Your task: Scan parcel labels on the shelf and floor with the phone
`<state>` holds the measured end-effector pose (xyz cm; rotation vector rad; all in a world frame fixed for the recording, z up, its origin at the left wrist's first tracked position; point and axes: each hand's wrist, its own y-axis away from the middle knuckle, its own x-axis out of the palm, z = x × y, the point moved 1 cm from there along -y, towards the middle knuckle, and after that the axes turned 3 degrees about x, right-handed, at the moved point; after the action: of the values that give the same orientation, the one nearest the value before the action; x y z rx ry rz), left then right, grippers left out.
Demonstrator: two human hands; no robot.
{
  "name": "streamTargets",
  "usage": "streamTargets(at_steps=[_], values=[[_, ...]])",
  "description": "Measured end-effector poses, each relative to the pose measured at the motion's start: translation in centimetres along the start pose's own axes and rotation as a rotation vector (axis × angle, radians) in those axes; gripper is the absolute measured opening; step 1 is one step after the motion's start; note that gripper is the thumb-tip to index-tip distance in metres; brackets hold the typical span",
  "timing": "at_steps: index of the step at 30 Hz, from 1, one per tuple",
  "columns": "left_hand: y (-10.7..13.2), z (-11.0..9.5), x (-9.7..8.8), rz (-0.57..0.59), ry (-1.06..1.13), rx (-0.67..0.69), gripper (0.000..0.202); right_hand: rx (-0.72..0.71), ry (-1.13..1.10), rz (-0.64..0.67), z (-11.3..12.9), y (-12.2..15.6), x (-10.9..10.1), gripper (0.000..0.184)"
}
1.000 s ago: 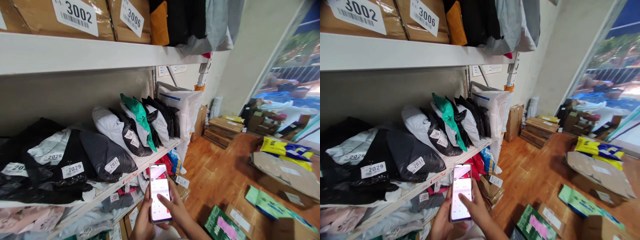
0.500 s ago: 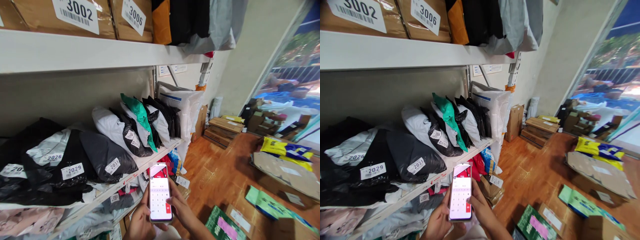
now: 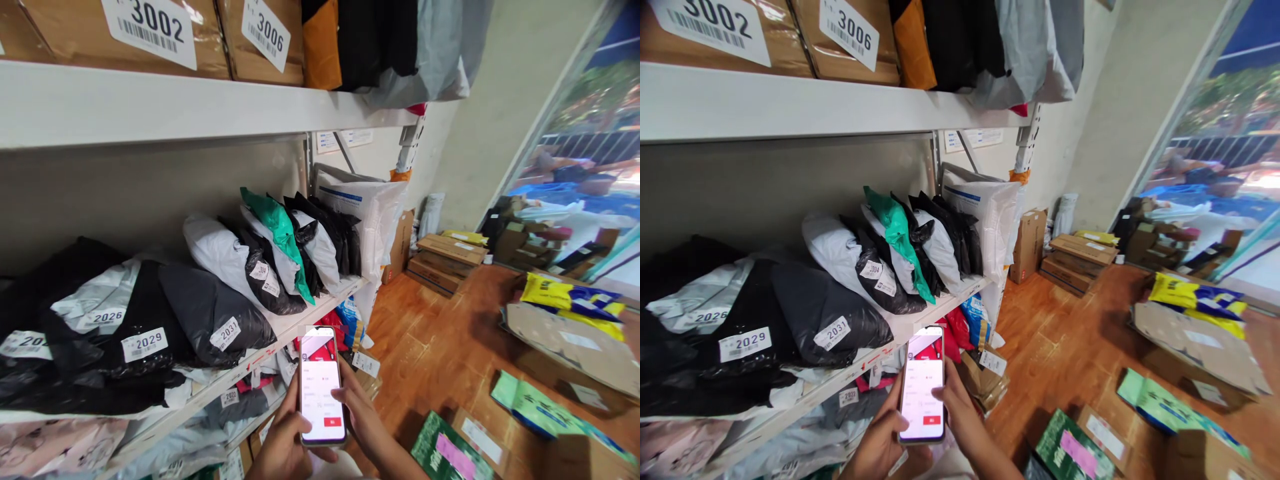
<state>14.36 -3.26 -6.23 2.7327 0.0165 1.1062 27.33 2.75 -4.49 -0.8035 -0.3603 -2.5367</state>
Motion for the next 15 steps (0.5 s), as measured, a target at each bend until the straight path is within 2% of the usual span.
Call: streamTargets(at_steps=[6,8,11,13,15], values=[[-0.3,0.4,-1.5,0.19,0.134,0.01,0.08,-0.004,0.04,-0.049,-0.7,-0.6,0.0,0.064],[-0.6,0.8,-2.1,0.241,0.14,-0.005,0.075,-0.025,0.066,-0.009,-0.7,-0.7,-0.1,0.07],[-1.2,1.3,-2.6,0.256,0.114,-0.039,0.069,-0.087,0.06,0.089,-0.6,-0.6,-0.2,0.082],[-1.8,0.9,-2.4,0.249,0.034,-0.008,0.064,-0.087,-0.026,0.136,-0.8,-0.7,-0.6,0.082],[-2.3,-0.8,-1.6,0.205,-0.238,0.059,0.052,-0.067,-0.062,0.106,-1.2,-0.8,-1.5,0.075]])
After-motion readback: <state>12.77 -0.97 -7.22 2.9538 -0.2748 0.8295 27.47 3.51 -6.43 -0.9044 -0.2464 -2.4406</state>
